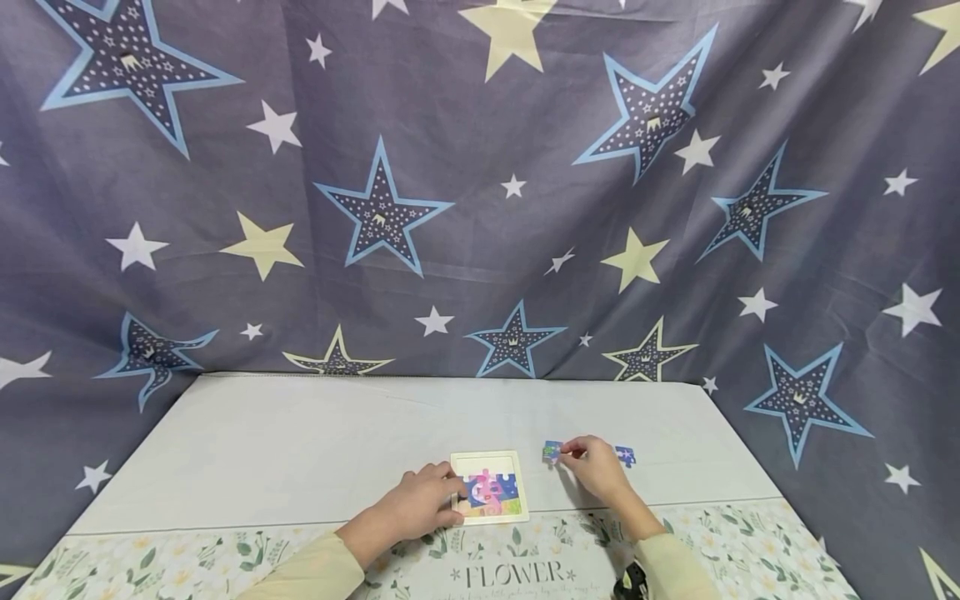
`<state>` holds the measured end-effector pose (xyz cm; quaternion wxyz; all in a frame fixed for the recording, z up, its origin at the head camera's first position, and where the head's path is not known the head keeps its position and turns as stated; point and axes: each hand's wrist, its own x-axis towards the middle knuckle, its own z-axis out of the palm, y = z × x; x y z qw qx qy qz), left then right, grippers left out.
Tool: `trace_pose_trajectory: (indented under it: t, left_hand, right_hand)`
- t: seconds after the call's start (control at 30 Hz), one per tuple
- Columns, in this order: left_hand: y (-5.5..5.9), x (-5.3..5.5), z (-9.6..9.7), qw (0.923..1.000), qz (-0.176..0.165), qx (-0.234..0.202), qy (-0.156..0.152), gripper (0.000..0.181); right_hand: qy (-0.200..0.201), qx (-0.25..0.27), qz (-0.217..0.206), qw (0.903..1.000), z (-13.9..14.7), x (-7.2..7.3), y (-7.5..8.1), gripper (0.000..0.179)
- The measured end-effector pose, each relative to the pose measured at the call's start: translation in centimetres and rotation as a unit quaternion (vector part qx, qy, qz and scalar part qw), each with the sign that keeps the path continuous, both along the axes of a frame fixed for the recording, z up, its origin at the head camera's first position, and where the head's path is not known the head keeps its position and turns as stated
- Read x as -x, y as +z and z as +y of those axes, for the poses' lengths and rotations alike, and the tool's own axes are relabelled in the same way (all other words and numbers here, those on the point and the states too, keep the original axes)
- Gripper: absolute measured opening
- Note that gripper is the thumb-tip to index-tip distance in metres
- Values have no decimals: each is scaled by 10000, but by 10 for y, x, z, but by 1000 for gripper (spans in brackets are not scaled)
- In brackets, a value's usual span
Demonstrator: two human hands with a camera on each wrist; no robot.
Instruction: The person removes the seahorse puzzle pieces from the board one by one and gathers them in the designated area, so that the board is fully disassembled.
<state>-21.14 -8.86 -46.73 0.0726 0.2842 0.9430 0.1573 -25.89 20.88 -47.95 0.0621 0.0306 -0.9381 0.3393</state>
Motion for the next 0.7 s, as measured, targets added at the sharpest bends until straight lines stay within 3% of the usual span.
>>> trace_pose_trajectory:
  t: [0.7]
  left_hand:
    - [2, -1, 0, 10000, 47, 0, -2, 38]
  right_hand:
    - [-98, 21, -28, 9999, 15, -2, 3, 7]
